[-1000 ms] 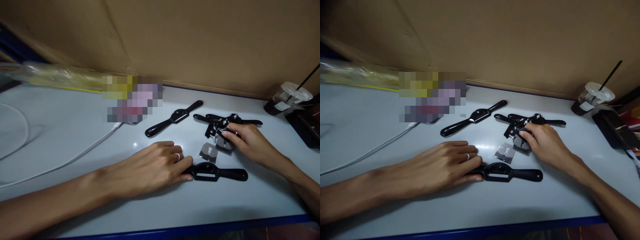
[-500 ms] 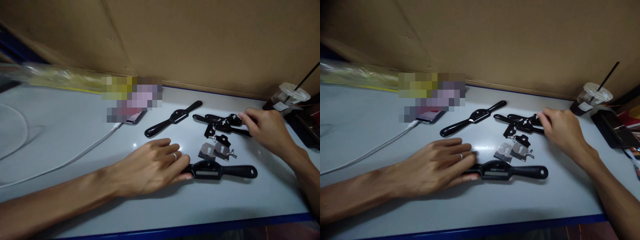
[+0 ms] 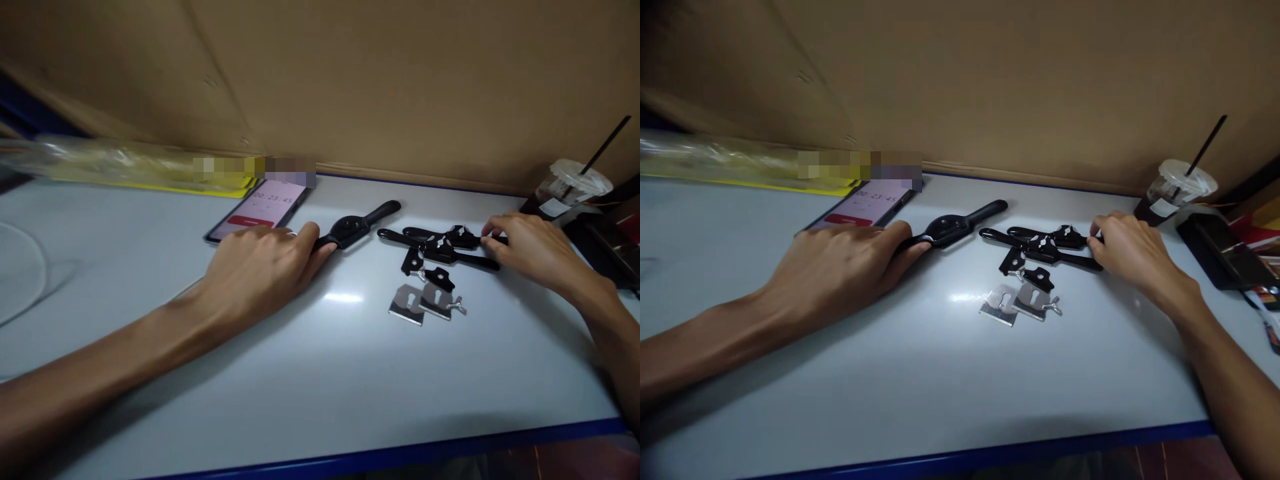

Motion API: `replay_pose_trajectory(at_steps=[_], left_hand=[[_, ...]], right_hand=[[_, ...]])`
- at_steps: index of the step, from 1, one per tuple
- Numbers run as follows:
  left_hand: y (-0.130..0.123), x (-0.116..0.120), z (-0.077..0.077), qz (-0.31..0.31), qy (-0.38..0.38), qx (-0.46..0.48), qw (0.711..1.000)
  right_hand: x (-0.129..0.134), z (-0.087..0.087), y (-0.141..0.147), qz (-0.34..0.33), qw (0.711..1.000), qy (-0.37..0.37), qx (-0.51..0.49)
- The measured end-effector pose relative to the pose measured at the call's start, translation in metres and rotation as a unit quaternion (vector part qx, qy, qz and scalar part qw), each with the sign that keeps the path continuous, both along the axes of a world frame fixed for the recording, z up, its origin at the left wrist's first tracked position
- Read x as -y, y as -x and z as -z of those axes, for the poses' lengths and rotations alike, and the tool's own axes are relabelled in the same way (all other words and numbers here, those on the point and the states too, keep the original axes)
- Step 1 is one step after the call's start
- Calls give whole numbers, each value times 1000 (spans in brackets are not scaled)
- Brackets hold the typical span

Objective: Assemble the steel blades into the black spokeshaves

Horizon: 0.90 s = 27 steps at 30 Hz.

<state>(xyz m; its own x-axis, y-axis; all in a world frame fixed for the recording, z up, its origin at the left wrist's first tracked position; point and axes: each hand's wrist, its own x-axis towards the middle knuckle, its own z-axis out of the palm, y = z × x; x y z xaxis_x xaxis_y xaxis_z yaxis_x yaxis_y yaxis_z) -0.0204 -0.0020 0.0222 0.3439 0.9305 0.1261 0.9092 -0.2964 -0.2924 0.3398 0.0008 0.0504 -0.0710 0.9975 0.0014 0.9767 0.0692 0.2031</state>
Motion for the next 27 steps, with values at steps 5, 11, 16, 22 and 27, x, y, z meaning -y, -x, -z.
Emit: replay_pose_trajectory(at_steps=[5, 11, 16, 22, 27], left_hand=[[4, 5, 4, 86, -47, 22, 995], [2, 7, 7, 156, -100, 34, 982], [2, 3, 8, 146, -66, 32, 987], [5, -5, 10, 94, -43, 51, 993], [6, -5, 8, 114, -63, 190, 973]], right_hand=[[0, -2, -10, -45, 998, 35, -10], [-9, -6, -15, -12, 996, 72, -47], [-13, -9, -18, -3, 993, 88, -78], [-11, -12, -15, 17, 996, 7, -84], [7, -23, 2, -40, 988, -6, -151]])
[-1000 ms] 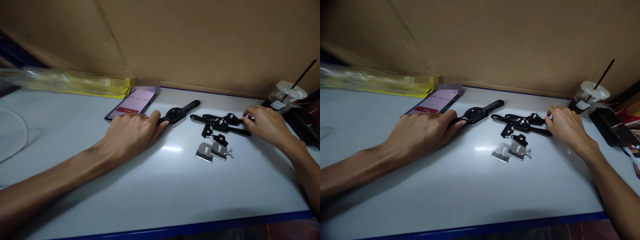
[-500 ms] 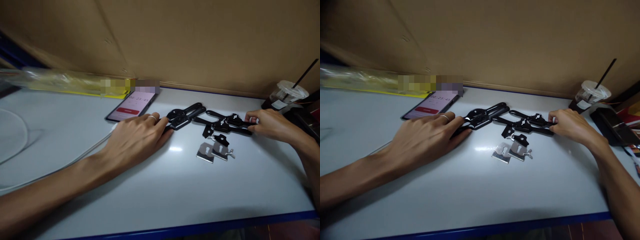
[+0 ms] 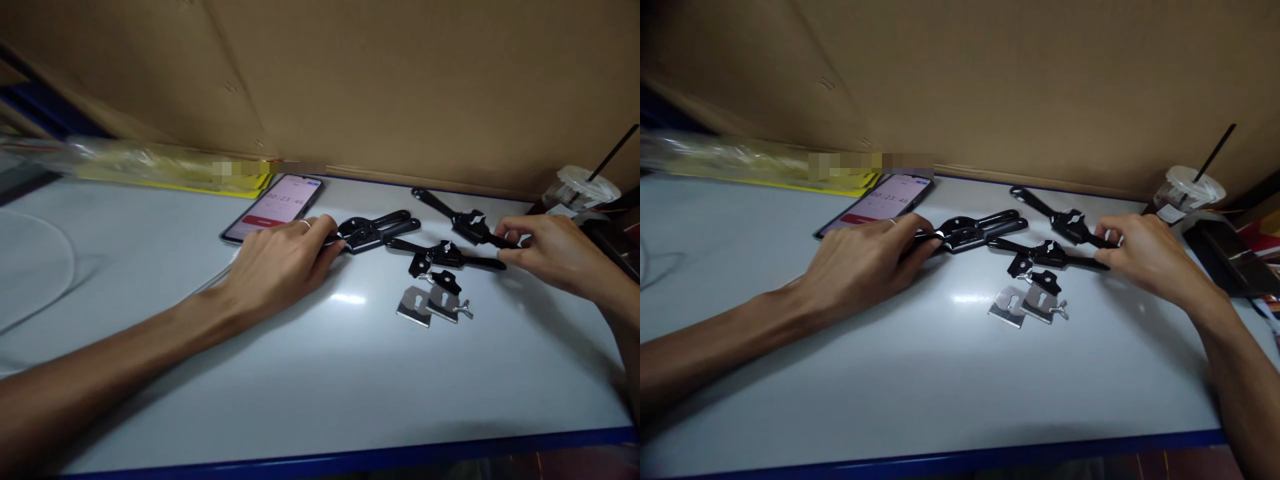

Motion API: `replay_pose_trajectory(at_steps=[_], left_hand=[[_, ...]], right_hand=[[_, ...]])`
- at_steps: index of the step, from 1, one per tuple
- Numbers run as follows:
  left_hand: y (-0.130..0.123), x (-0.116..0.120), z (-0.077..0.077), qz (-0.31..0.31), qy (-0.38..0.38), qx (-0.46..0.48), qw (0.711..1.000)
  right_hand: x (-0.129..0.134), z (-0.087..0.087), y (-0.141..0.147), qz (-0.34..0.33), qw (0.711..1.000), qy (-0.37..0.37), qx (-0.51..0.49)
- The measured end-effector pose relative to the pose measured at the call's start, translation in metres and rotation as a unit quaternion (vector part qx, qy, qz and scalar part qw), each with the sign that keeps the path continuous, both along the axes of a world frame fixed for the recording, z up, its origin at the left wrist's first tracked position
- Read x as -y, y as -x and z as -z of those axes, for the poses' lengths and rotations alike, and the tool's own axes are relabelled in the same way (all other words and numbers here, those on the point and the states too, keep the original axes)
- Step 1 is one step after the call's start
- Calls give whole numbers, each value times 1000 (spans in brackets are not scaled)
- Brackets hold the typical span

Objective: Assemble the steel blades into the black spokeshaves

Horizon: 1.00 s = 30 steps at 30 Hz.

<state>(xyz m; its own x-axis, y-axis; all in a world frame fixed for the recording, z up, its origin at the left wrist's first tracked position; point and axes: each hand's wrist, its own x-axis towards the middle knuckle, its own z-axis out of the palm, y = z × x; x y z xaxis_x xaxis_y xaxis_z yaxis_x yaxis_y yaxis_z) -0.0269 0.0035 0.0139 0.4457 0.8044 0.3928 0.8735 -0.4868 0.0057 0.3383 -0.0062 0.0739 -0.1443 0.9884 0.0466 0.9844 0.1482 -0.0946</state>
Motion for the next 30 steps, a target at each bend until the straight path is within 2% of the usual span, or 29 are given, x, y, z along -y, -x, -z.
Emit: replay_pose_trajectory(at_steps=[2, 5, 8, 10, 12, 15, 18, 24, 27, 30], left_hand=[[0, 4, -3, 22, -16, 73, 997], [-3, 17, -7, 69, -32, 133, 988], [-8, 30, -5, 213, -8, 179, 960], [-11, 36, -2, 297, 21, 161, 941], [-14, 40, -1, 347, 50, 113, 930], [-17, 43, -4, 368, 79, 37, 926], [-19, 44, -7, 378, 76, 11, 923], [-23, 46, -4, 384, 65, 7, 921], [-23, 45, -3, 385, 65, 8, 920], [-22, 45, -3, 384, 65, 10, 921]], right_hand=[[13, -4, 10, -66, 994, 74, -47], [33, -7, 25, -171, 960, 199, -99], [49, -5, 38, -238, 930, 257, -114], [56, 0, 43, -249, 923, 270, -118], [60, 5, 44, -247, 919, 286, -111], [64, 10, 42, -225, 919, 313, -83], [65, 8, 42, -205, 930, 298, -69], [66, -2, 58, -275, 933, 215, -85], [64, 4, 63, -290, 933, 193, -92], [59, 12, 62, -274, 943, 172, -78]])
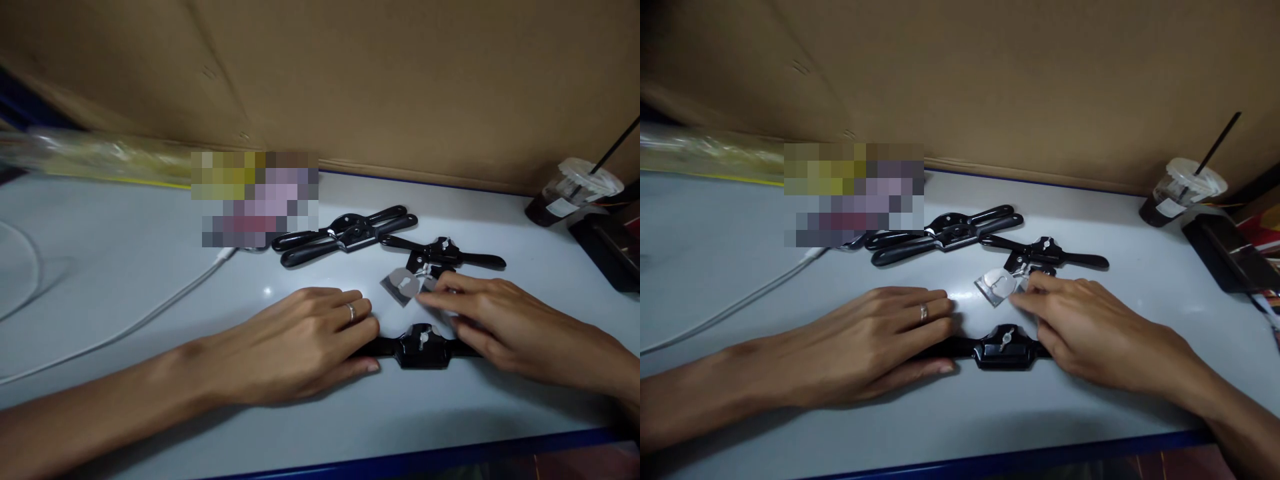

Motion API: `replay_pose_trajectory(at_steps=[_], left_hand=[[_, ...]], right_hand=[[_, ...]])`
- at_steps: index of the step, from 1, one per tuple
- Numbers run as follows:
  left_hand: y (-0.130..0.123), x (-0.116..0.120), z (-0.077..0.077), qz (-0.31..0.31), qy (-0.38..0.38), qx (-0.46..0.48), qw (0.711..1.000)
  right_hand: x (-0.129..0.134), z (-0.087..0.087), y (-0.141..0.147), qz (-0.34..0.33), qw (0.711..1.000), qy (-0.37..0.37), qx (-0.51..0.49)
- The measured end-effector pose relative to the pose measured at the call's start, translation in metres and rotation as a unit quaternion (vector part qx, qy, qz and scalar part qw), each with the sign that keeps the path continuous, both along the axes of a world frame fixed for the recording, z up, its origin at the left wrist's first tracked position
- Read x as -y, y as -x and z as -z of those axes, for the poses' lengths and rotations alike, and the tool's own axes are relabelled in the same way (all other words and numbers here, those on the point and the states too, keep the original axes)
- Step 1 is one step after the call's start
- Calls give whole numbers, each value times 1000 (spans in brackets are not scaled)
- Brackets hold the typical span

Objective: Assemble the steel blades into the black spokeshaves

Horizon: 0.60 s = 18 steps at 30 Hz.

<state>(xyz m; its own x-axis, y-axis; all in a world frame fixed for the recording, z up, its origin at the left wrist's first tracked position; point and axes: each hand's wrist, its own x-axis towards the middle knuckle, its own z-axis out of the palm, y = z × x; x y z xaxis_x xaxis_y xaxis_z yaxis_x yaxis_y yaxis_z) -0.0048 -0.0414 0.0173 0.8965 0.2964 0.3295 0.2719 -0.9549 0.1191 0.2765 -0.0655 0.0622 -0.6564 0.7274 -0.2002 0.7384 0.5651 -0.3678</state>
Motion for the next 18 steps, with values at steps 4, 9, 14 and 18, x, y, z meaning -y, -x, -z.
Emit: replay_pose_trajectory(at_steps=[4, 9, 14, 18], left_hand=[[0, 0, 0, 1, 6, -1, 1000], [0, 0, -1, 0, 8, -4, 1000], [-1, 0, -1, 3, 6, -5, 1000], [-1, 3, 1, -1, 16, -6, 1000]], right_hand=[[-8, 0, -4, 23, 999, -46, -9], [-9, -8, 0, 88, 989, -92, -76], [3, -3, 13, 47, 993, -103, -32], [14, 5, 25, 30, 994, -100, 13]])
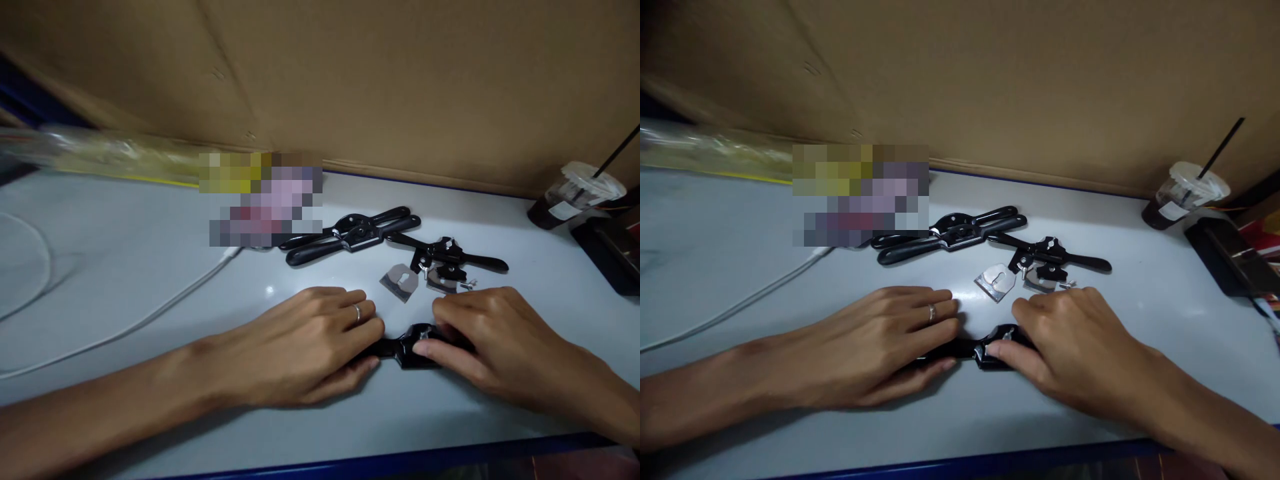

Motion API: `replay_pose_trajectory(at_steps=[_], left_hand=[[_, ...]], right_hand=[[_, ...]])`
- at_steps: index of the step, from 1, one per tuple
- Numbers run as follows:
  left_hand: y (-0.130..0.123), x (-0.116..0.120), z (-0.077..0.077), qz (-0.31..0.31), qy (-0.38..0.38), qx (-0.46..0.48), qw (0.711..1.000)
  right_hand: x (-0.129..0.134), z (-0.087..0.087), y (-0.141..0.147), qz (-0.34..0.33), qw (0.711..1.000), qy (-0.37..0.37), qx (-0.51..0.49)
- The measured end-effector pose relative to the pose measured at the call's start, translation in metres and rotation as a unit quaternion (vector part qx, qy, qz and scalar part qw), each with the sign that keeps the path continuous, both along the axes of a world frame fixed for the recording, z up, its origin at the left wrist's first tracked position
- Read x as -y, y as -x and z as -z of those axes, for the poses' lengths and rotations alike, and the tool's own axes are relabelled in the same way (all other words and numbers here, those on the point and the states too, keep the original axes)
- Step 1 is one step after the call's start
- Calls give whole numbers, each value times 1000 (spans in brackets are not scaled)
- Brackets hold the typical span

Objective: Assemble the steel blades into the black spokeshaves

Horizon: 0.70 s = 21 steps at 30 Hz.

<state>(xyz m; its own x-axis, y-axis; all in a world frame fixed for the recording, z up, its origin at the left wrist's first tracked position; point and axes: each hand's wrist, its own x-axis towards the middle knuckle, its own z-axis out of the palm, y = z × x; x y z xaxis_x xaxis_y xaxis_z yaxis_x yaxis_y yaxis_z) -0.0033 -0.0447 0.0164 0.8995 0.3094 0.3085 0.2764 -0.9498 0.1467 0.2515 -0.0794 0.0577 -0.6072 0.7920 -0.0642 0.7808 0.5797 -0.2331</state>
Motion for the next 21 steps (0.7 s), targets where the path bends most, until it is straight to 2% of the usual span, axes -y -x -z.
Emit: replay_pose_trajectory(at_steps=[7, 21], left_hand=[[-2, 4, 2, -8, -8, -19, 1000], [-2, 4, 1, -4, 5, -14, 1000]], right_hand=[[10, 13, 16, 32, 999, 6, 3], [9, 19, 16, 33, 998, -33, -43]])
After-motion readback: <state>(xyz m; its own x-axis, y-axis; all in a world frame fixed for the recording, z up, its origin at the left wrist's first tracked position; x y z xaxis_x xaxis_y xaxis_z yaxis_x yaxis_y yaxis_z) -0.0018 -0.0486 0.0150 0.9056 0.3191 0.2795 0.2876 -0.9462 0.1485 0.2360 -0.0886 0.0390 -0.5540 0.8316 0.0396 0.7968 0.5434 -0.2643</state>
